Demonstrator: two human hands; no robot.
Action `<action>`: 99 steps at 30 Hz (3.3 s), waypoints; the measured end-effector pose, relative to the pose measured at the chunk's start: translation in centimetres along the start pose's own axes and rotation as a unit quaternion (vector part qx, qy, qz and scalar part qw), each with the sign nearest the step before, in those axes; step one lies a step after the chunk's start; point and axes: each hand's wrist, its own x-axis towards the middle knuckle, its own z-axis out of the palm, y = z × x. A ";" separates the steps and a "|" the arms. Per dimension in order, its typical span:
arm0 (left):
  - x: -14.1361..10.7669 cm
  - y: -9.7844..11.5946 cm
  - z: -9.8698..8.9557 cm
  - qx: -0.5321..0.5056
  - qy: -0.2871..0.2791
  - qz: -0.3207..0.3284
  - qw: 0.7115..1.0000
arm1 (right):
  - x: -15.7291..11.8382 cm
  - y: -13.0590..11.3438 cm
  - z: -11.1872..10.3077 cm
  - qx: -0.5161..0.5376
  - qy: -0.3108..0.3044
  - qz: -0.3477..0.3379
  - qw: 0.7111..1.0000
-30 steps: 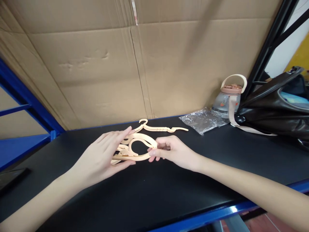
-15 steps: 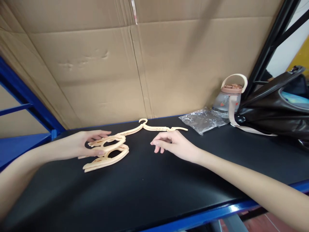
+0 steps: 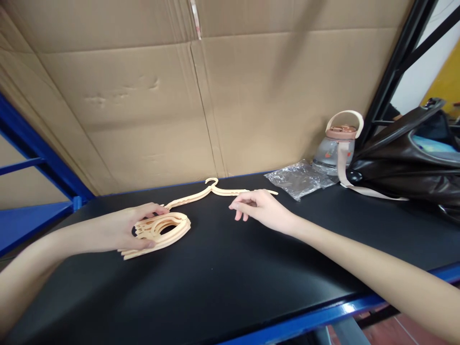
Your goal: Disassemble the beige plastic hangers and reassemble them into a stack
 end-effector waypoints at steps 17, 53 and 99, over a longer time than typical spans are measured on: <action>0.1 0.6 0.2 0.079 -0.043 0.014 0.996 | 2.1 4.0 -5.6 -0.343 0.115 0.007 0.932; 3.1 -7.5 -0.5 0.137 0.091 -0.025 0.986 | 2.1 6.4 -8.4 -0.428 -0.009 0.017 0.903; 1.1 2.2 0.6 -0.466 0.262 0.064 0.843 | 1.0 0.2 -9.0 0.038 0.112 0.031 0.992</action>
